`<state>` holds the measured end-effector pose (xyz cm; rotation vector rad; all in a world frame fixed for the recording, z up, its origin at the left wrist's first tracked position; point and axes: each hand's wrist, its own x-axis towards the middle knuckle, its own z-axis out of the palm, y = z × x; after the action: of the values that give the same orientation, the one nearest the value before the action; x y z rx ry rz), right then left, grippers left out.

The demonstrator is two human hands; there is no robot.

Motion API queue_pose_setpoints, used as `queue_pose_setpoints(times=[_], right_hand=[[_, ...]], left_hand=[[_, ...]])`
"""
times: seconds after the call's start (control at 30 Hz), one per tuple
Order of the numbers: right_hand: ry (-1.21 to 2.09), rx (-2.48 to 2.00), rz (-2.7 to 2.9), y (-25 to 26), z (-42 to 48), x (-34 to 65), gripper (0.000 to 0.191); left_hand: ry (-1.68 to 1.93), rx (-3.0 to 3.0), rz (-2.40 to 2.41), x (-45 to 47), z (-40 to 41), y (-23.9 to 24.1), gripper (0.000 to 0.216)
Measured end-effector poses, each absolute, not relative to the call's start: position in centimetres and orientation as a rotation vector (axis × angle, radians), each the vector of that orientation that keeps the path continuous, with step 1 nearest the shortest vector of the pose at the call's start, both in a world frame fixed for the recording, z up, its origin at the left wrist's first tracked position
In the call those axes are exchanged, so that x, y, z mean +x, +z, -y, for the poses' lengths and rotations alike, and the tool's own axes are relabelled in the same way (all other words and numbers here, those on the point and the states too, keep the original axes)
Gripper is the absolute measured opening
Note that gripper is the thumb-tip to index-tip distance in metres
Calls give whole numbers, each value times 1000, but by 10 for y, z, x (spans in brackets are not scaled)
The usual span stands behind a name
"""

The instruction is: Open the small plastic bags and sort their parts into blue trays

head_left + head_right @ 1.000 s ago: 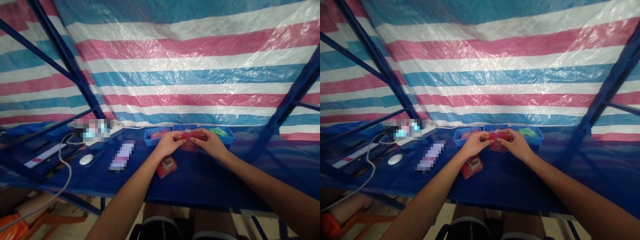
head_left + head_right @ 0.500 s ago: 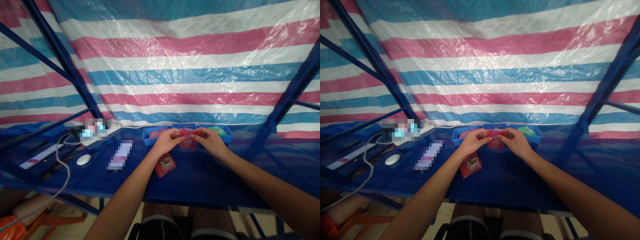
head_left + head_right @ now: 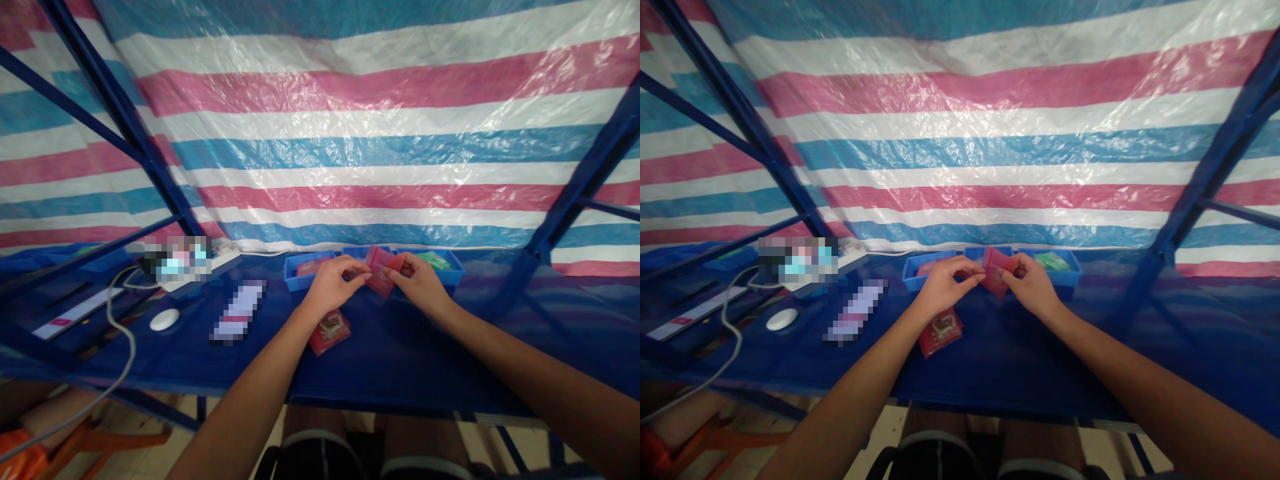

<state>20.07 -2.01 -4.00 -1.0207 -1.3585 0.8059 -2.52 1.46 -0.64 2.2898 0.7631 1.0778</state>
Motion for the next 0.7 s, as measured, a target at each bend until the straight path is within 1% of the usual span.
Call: queue_pose_setpoints(times=[0.1,0.17,0.2,0.27,0.33,0.4,0.47,0.53,0.63,0.7], right_hand=[[961,-937,1376,-35,28,192,37],[1048,-870,1368,-30,33,188,39],[1050,-855,1363,-28,34,188,40],[973,-877,1353,-25,33,191,42],[839,-926,1316,-25,30,196,44],[780,-943,1287,-28,26,199,49],[843,-920,1308,-33,22,200,53],[949,-900,1344,-38,20,199,49],[1001,-910,1313,-41,19,196,42],[1006,-915,1270,-40,20,195,47]], left_hand=[[974,2269,-686,-21,-8,-7,34],[1000,2240,-756,-19,-10,-11,31],[1008,2187,-792,-19,-13,-14,25],[1057,2036,-829,-19,-20,-17,22],[1100,1890,-778,-18,-25,-18,25],[1103,1764,-680,-17,-26,-17,35],[1059,1683,-603,-16,-25,-17,47],[1005,1649,-573,-15,-23,-18,57],[961,1641,-555,-14,-19,-18,60],[955,1633,-537,-14,-17,-17,60]])
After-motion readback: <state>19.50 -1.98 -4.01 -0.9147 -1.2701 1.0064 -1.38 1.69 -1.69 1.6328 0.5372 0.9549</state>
